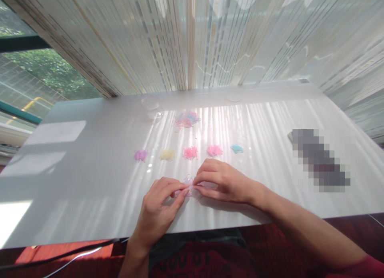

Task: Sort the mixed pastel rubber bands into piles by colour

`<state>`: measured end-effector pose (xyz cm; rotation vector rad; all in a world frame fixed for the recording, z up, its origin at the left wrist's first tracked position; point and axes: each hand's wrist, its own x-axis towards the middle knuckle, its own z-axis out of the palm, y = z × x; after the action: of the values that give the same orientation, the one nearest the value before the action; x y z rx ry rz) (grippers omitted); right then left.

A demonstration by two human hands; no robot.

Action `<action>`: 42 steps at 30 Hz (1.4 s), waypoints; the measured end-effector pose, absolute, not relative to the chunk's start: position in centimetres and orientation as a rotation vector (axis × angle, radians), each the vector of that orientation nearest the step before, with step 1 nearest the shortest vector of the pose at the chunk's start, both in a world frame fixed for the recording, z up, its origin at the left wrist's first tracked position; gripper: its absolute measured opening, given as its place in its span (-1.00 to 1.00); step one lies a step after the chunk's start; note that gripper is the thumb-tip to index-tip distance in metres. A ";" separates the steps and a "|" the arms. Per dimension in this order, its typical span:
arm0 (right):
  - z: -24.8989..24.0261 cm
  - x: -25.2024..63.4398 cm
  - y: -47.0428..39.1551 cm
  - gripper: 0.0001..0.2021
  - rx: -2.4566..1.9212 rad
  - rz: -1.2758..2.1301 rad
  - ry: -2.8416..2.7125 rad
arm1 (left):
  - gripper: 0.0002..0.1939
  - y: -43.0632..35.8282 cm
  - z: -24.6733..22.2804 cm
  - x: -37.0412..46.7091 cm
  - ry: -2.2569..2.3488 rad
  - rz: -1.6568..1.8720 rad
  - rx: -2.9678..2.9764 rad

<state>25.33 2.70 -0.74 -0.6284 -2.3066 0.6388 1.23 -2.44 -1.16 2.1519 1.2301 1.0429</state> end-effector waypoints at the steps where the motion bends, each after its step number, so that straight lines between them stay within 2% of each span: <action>1: -0.8 25.3 2.7 -0.84 -0.629 0.636 -2.299 | -0.87 -2.4 -1.2 1.2 1.230 1.044 2.151; 18: -0.6 25.2 2.5 -0.90 -0.666 0.666 -2.265 | -0.91 -2.3 -1.3 1.3 1.254 1.061 2.126; 24: 0.0 25.7 3.1 -0.94 -0.702 0.633 -2.195 | -0.95 -2.1 -1.4 1.4 1.266 1.165 2.131; 30: 1.4 30.6 4.2 -0.92 -1.046 0.368 -2.006 | -0.93 -2.2 -1.6 1.1 1.264 1.250 2.116; 35: -0.1 34.7 3.5 -0.90 -1.397 0.184 -1.771 | -0.92 -2.5 -1.6 1.0 1.264 1.269 2.138; 42: -1.7 34.8 2.6 -0.90 -1.444 0.181 -1.818 | -0.92 -2.4 -1.7 0.9 1.269 1.279 2.176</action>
<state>34.83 2.64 -1.74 -1.4435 -1.8182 0.1809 0.93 -2.43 -1.65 2.1757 1.2691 1.2787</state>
